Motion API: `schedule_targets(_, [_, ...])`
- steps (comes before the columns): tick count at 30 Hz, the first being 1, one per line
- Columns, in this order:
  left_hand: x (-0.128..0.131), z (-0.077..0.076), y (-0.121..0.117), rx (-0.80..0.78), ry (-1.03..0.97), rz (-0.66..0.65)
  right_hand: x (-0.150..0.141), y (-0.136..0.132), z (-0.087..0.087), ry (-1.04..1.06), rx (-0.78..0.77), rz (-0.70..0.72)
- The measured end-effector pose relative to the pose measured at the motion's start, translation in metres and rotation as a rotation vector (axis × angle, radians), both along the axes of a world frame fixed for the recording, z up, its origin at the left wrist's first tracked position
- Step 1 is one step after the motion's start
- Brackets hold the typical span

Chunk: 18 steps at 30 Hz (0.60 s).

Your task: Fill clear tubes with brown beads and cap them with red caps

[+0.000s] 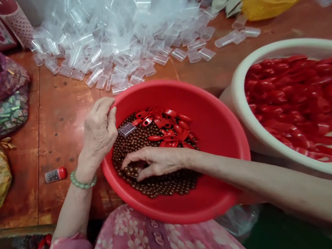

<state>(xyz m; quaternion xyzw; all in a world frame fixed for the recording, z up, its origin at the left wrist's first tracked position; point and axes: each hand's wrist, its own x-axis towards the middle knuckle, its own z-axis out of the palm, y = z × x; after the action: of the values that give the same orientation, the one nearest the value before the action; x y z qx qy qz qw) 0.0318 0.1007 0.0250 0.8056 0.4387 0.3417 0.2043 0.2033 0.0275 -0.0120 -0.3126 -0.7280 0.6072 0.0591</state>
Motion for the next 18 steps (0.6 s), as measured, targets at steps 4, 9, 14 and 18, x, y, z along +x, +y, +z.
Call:
schedule_targets(4, [-0.017,0.015,-0.035,-0.487,-0.22,-0.235,0.012,0.002,0.022,0.081,-0.132,-0.123])
schedule_targets(9, [-0.025,0.013,-0.064,-0.743,-0.167,-0.516,0.022,-0.002,0.042,0.171,-0.02,-0.246])
schedule_targets(14, [-0.01,0.009,-0.068,-0.825,-0.254,-0.429,0.025,-0.009,0.049,0.245,0.114,-0.294])
schedule_targets(18, [-0.002,0.014,-0.072,-0.924,-0.352,-0.288,0.038,-0.009,0.053,0.139,0.176,-0.393])
